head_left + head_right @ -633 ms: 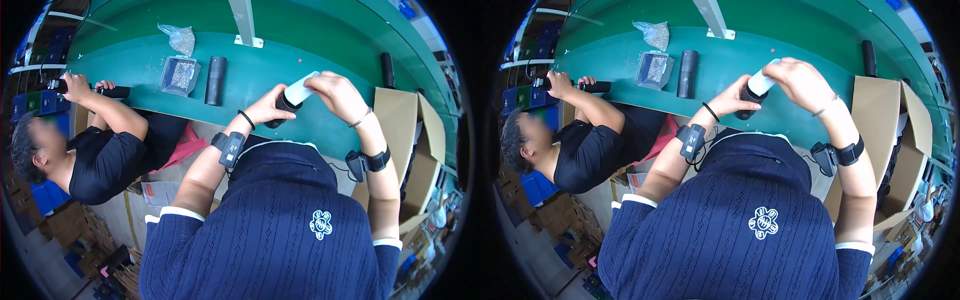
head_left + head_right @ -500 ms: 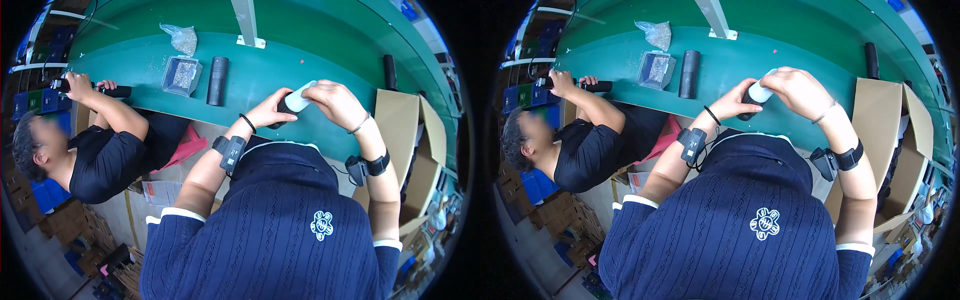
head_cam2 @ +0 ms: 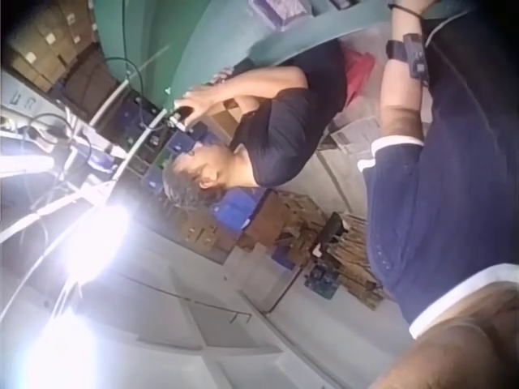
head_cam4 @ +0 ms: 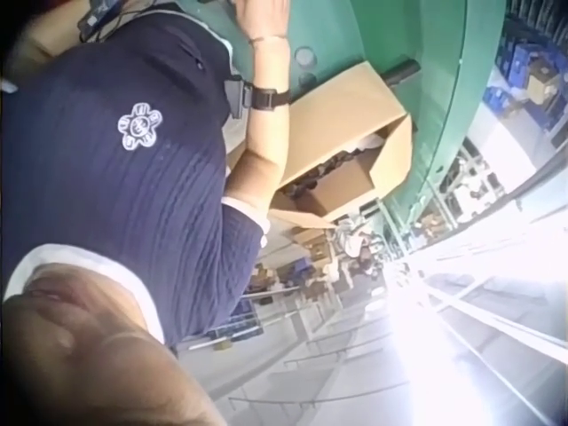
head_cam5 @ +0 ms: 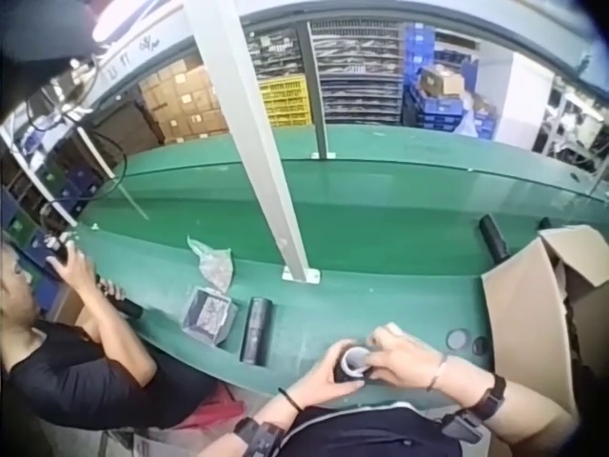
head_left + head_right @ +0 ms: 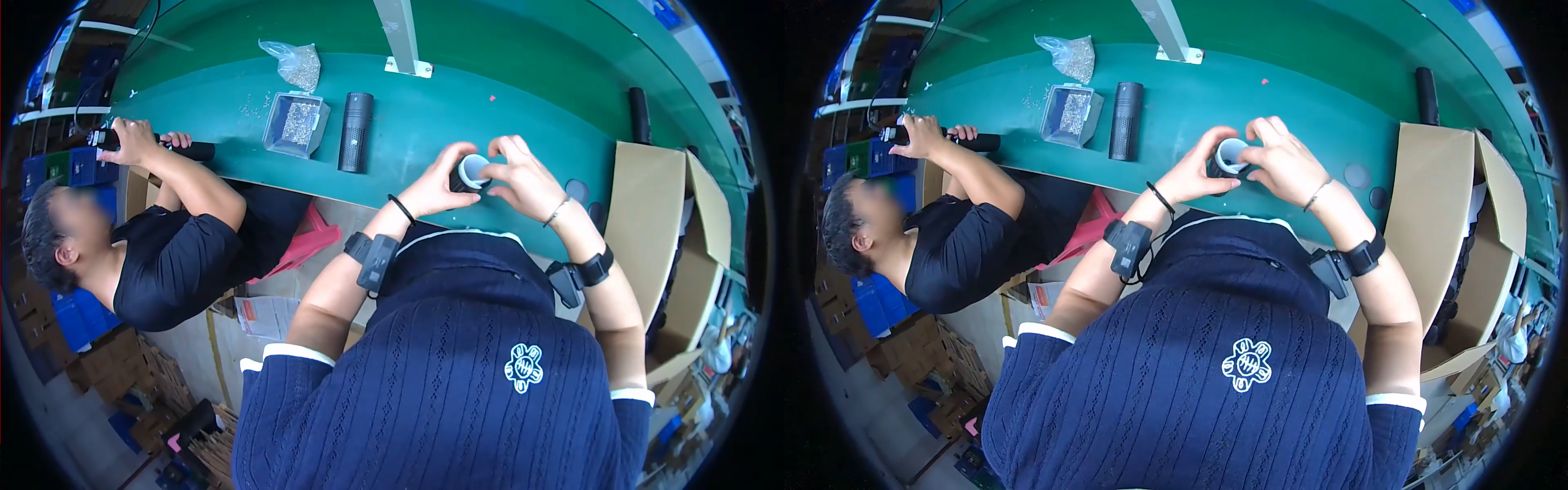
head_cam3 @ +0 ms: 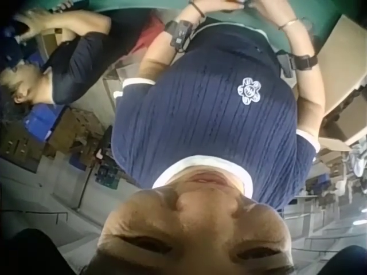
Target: Assembling and packaging cylindrical electronic components into boxes on a production floor.
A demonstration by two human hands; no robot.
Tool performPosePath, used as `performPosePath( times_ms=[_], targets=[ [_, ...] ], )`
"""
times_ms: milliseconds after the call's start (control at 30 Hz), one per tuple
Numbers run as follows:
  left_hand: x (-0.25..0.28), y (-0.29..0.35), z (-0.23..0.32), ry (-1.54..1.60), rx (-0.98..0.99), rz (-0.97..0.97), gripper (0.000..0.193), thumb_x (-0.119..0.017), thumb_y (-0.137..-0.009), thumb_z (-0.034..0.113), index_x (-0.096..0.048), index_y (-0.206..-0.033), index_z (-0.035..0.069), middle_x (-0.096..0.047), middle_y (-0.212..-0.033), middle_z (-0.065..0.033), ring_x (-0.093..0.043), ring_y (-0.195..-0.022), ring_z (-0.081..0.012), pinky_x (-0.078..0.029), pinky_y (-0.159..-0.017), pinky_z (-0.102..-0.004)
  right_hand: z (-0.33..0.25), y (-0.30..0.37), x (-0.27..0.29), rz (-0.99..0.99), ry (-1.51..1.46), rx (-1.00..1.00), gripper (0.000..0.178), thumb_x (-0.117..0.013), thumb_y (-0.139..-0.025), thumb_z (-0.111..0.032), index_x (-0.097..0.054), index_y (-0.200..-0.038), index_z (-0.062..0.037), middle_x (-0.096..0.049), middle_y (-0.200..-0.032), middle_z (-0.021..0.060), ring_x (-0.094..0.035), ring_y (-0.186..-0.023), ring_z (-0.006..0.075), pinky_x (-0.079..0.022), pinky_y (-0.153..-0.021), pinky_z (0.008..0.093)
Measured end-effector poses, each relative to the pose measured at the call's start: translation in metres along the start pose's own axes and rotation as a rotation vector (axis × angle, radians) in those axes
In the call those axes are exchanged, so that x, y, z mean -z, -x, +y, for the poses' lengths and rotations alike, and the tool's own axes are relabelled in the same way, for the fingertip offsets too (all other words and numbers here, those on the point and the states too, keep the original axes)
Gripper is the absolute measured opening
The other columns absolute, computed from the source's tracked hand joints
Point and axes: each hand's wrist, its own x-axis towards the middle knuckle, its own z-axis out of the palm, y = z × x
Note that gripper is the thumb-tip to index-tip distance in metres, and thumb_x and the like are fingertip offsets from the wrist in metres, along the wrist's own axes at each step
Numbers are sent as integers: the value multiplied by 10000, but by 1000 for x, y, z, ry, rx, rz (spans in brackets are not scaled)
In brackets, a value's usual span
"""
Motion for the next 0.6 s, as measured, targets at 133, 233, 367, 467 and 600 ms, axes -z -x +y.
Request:
performPosePath(
  times_ms=[133, 233, 367, 467, 600],
  targets=[
    [7, 1, 34, -245, -124, 82, 558, -793, -696, 89, -492, -1165, 73, -436, -1249, -107, -565, -1050, -227, -461, -904, -350, 12, 0, -16, 25, -60, 2, 261, -746, -665, -31, -670, -909, -90, -490, -1073, 111, -475, -1069, 311, -433, -903, 387],
    [10, 2, 37, -321, -99, 22, 315, -815, -683, 158, -555, -829, 58, -447, -1210, -114, -609, -968, -301, -522, -756, -384, 7, -2, -15, 49, -97, -34, 251, -741, -680, -37, -668, -914, -90, -494, -1115, 121, -465, -1105, 320, -425, -931, 391],
    [12, 2, 43, -412, -61, -18, 310, -816, -683, 166, -567, -842, 73, -455, -1203, -117, -611, -988, -316, -530, -754, -392, 13, 2, -20, 22, -101, -10, 270, -739, -692, -45, -663, -945, -99, -494, -1165, 130, -455, -1141, 324, -418, -955, 396],
    [9, 5, 40, -455, -72, -4, 331, -841, -661, 150, -554, -793, 51, -459, -1204, -112, -608, -1001, -268, -523, -741, -369, 11, 4, -21, 10, -167, -61, 265, -740, -703, -62, -658, -952, -102, -493, -1190, 132, -456, -1153, 321, -419, -964, 397],
    [7, 6, 41, -461, -96, -13, 315, -834, -670, 147, -567, -811, 58, -457, -1206, -115, -601, -1047, -305, -533, -777, -386, 11, 6, -23, 28, -178, -21, 194, -732, -730, -108, -650, -904, -83, -491, -1172, 123, -471, -1127, 315, -432, -940, 391]
  ],
)
